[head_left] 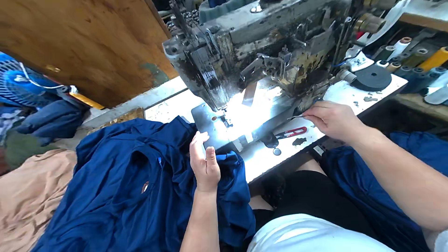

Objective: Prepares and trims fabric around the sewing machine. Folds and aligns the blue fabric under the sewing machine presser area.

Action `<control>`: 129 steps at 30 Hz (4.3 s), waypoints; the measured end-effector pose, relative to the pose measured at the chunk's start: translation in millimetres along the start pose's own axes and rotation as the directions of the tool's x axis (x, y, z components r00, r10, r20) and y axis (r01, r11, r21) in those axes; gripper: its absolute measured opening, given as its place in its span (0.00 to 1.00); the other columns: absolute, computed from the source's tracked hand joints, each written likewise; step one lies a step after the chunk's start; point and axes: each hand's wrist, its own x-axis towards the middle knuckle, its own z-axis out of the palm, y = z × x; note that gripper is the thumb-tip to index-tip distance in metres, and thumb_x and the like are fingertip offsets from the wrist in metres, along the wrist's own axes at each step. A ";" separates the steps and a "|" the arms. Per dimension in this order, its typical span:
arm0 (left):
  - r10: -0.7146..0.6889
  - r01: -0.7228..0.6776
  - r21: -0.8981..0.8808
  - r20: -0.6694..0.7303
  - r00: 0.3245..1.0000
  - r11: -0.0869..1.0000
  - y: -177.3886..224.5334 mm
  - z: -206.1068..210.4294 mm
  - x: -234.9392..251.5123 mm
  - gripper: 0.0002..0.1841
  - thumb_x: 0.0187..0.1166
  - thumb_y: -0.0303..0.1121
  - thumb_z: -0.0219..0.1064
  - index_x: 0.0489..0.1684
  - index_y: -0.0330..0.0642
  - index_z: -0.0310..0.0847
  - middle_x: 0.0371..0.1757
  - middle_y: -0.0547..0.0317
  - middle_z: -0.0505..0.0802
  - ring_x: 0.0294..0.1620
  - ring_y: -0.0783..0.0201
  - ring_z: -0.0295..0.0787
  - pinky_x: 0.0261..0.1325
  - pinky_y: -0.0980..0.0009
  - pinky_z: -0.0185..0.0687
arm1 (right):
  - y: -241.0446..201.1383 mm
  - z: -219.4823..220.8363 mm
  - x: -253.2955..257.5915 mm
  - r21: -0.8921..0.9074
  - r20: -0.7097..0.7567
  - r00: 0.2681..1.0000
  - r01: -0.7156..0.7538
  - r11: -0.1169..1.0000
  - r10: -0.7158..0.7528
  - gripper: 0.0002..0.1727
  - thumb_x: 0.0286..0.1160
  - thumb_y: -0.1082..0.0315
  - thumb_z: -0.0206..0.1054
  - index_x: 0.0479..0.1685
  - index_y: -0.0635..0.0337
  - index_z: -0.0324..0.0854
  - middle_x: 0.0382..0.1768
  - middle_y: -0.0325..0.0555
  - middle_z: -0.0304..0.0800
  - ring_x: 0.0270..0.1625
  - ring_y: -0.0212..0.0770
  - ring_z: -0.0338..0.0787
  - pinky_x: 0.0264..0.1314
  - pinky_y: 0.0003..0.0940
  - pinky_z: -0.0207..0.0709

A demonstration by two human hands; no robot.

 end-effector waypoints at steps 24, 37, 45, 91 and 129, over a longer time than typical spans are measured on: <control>-0.276 0.325 -0.107 0.328 0.904 0.940 60.6 -27.8 60.6 0.17 0.82 0.22 0.50 0.52 0.38 0.88 0.45 0.66 0.94 0.48 0.79 0.89 0.55 0.78 0.85 | -114.9 42.2 15.5 0.613 0.321 0.935 -0.325 0.720 0.149 0.35 0.79 0.36 0.61 0.61 0.61 0.85 0.42 0.52 0.92 0.43 0.48 0.91 0.50 0.54 0.84; 0.082 -0.148 0.328 0.207 0.975 0.933 50.4 -17.7 76.5 0.10 0.83 0.29 0.62 0.48 0.32 0.87 0.43 0.49 0.94 0.45 0.64 0.92 0.53 0.66 0.86 | -161.3 55.9 39.7 0.803 0.592 0.803 -0.595 -0.037 -0.066 0.12 0.87 0.62 0.63 0.33 0.54 0.81 0.20 0.28 0.80 0.18 0.19 0.72 0.20 0.16 0.63; -0.024 -0.171 0.496 0.363 0.932 0.851 9.9 9.5 97.7 0.15 0.81 0.39 0.69 0.51 0.35 0.89 0.49 0.40 0.95 0.53 0.41 0.94 0.56 0.37 0.84 | -144.2 60.5 35.4 0.713 0.701 0.705 -0.693 -0.103 0.112 0.13 0.82 0.58 0.70 0.31 0.53 0.77 0.19 0.32 0.78 0.17 0.23 0.74 0.19 0.19 0.65; -0.045 0.024 0.091 0.238 0.970 0.996 51.3 -0.9 51.7 0.06 0.78 0.26 0.67 0.37 0.38 0.91 0.39 0.61 0.95 0.42 0.76 0.91 0.51 0.79 0.87 | -155.4 53.9 21.2 0.741 0.301 0.933 -0.359 0.568 0.198 0.15 0.87 0.58 0.58 0.45 0.59 0.84 0.30 0.40 0.84 0.32 0.31 0.81 0.39 0.30 0.74; -0.279 0.339 -0.050 0.463 0.841 0.939 90.9 -16.2 26.1 0.25 0.64 0.18 0.75 0.65 0.32 0.86 0.61 0.53 0.93 0.37 0.72 0.93 0.43 0.78 0.92 | -129.4 39.0 57.9 0.814 0.192 0.913 -0.352 0.461 0.359 0.13 0.83 0.69 0.61 0.27 0.61 0.81 0.17 0.37 0.73 0.20 0.30 0.72 0.25 0.29 0.67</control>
